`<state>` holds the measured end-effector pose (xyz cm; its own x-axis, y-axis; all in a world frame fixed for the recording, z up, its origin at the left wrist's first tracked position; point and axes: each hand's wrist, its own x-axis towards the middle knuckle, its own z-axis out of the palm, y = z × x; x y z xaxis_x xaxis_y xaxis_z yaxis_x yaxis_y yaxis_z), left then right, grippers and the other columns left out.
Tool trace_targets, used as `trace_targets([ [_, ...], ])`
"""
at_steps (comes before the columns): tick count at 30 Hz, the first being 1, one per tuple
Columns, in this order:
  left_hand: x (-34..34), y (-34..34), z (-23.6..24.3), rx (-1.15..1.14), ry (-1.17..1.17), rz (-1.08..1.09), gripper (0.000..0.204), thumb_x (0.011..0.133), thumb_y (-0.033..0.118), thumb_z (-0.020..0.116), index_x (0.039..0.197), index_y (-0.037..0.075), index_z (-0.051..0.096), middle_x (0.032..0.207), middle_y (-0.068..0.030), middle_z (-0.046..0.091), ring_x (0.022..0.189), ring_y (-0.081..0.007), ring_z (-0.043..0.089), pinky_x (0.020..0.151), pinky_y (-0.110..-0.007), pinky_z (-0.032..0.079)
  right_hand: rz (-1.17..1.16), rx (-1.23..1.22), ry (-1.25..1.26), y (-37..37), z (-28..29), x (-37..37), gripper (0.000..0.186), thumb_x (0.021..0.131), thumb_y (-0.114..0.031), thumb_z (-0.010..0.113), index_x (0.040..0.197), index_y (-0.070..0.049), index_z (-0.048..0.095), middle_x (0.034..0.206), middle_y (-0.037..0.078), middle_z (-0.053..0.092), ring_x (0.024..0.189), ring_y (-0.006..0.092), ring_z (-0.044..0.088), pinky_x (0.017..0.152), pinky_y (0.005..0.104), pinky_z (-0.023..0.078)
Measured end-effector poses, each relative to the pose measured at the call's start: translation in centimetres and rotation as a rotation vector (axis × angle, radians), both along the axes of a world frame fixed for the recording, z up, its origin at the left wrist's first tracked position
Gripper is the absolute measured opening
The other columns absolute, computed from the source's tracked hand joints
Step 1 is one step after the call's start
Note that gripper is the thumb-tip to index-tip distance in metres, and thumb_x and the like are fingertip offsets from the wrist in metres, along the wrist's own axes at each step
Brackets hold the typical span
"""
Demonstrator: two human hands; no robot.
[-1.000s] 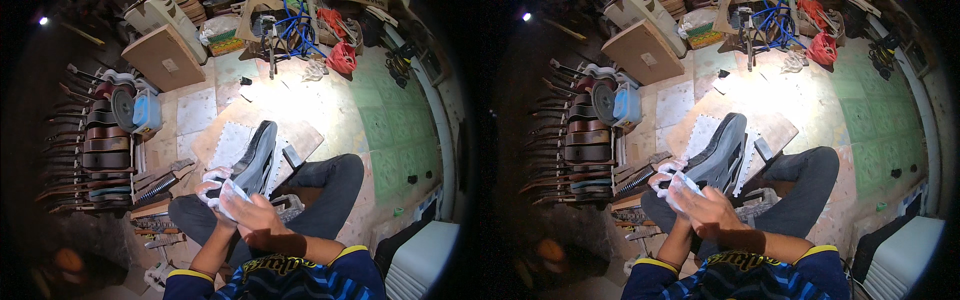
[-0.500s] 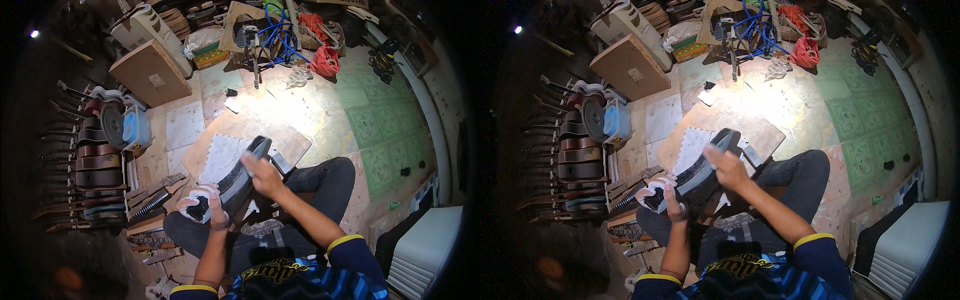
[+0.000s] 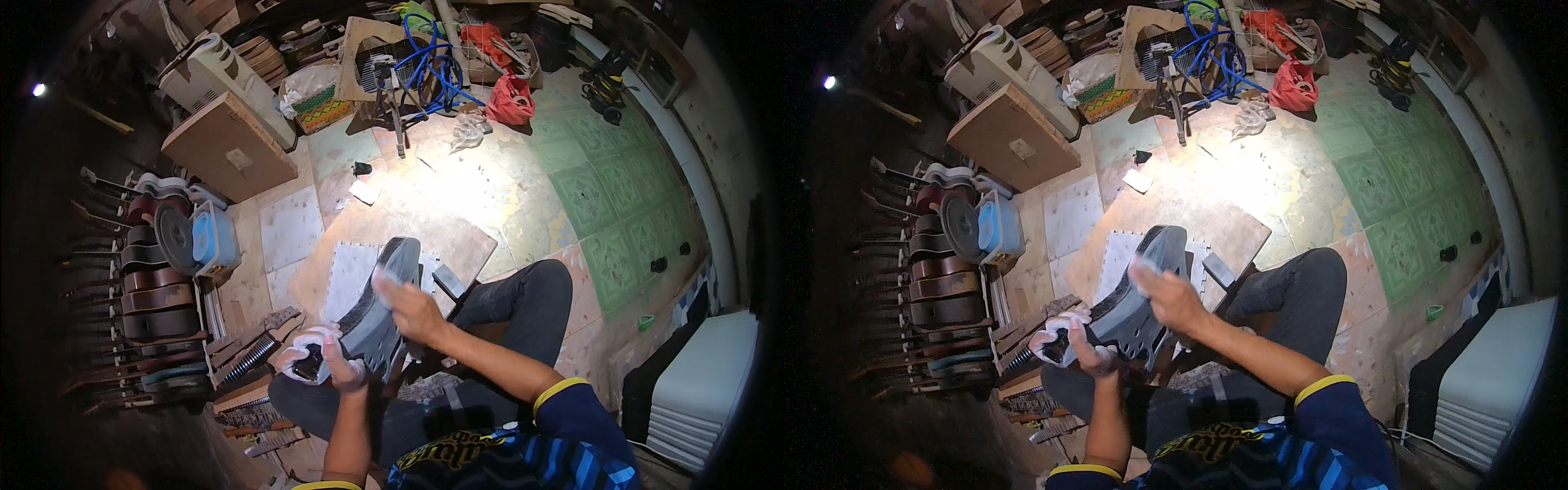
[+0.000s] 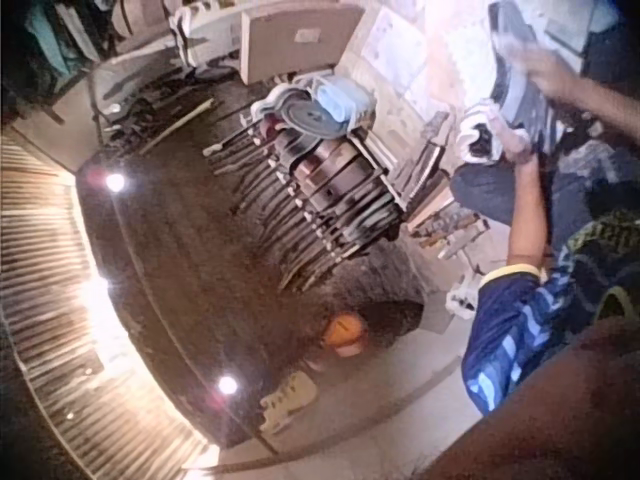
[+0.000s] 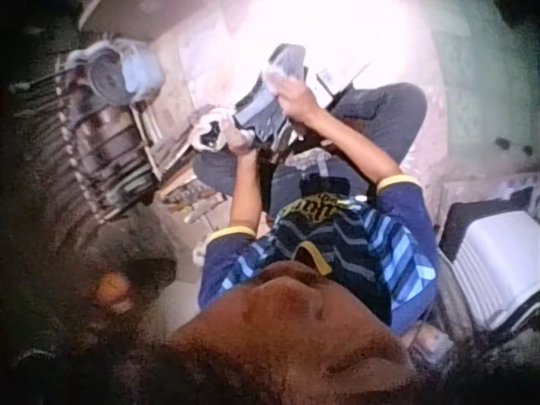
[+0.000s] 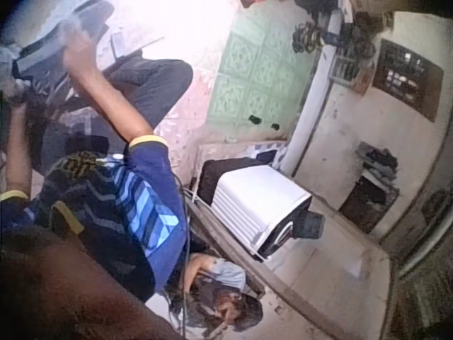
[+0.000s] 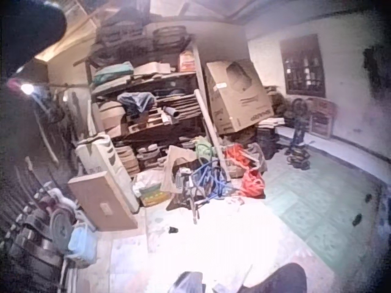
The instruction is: The person sands the surface and edges of a guitar body using a piece of sandpaper held by hand.
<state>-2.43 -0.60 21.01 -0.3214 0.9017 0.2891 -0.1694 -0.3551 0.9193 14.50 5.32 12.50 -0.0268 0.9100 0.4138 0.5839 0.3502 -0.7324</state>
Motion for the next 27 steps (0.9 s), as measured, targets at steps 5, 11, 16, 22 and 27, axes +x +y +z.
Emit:
trace_targets([
  [5,-1.1,0.5,-2.4,0.058,0.287,0.160,0.024,0.101,0.020,0.048,0.106,-0.003,0.052,0.102,-0.0136,0.054,0.100,-0.0247,0.053,0.102,-0.039,0.041,-0.089,0.151,-0.052,2.0,-1.3,2.6,0.071,0.077,0.005,0.052,0.145,-0.013,0.058,0.140,0.013,0.063,0.076,0.0347,0.062,0.070,0.0440,0.054],
  [11,-2.2,1.2,-1.6,0.134,0.353,0.109,0.031,0.103,0.022,0.046,0.119,-0.002,0.056,0.118,-0.0232,0.057,0.115,-0.0331,0.052,0.108,-0.046,0.040,0.105,-0.077,-0.114,1.2,-1.1,2.0,0.074,0.073,0.008,0.054,0.145,-0.006,0.057,0.148,0.020,0.055,0.107,0.0333,0.068,0.084,0.0389,0.055],
  [16,-3.6,1.1,-4.8,0.510,0.813,0.372,0.032,0.101,0.021,0.050,0.123,-0.002,0.056,0.120,-0.0228,0.058,0.117,-0.0340,0.054,0.110,-0.047,0.039,0.010,0.113,0.049,0.3,0.0,0.2,0.072,0.074,0.005,0.056,0.146,-0.008,0.056,0.150,0.017,0.053,0.095,0.0334,0.065,0.080,0.0399,0.055],
  [22,-2.3,0.5,-3.2,0.065,-0.189,-0.109,0.029,0.102,0.017,0.055,0.124,-0.003,0.055,0.121,-0.0242,0.057,0.110,-0.0355,0.057,0.100,-0.050,0.048,-0.128,0.244,-0.064,3.4,-2.7,3.1,0.078,0.073,0.004,0.060,0.148,-0.012,0.053,0.149,0.014,0.055,0.079,0.0315,0.064,0.072,0.0372,0.055],
  [27,-3.3,1.9,-3.4,0.533,0.837,0.332,0.027,0.102,0.012,0.055,0.125,-0.001,0.055,0.117,-0.0239,0.057,0.104,-0.0347,0.057,0.095,-0.050,0.051,0.215,0.088,0.008,-0.4,-0.3,1.1,0.072,0.077,0.004,0.056,0.147,-0.012,0.055,0.142,0.016,0.060,0.081,0.0357,0.065,0.073,0.0432,0.056],
])
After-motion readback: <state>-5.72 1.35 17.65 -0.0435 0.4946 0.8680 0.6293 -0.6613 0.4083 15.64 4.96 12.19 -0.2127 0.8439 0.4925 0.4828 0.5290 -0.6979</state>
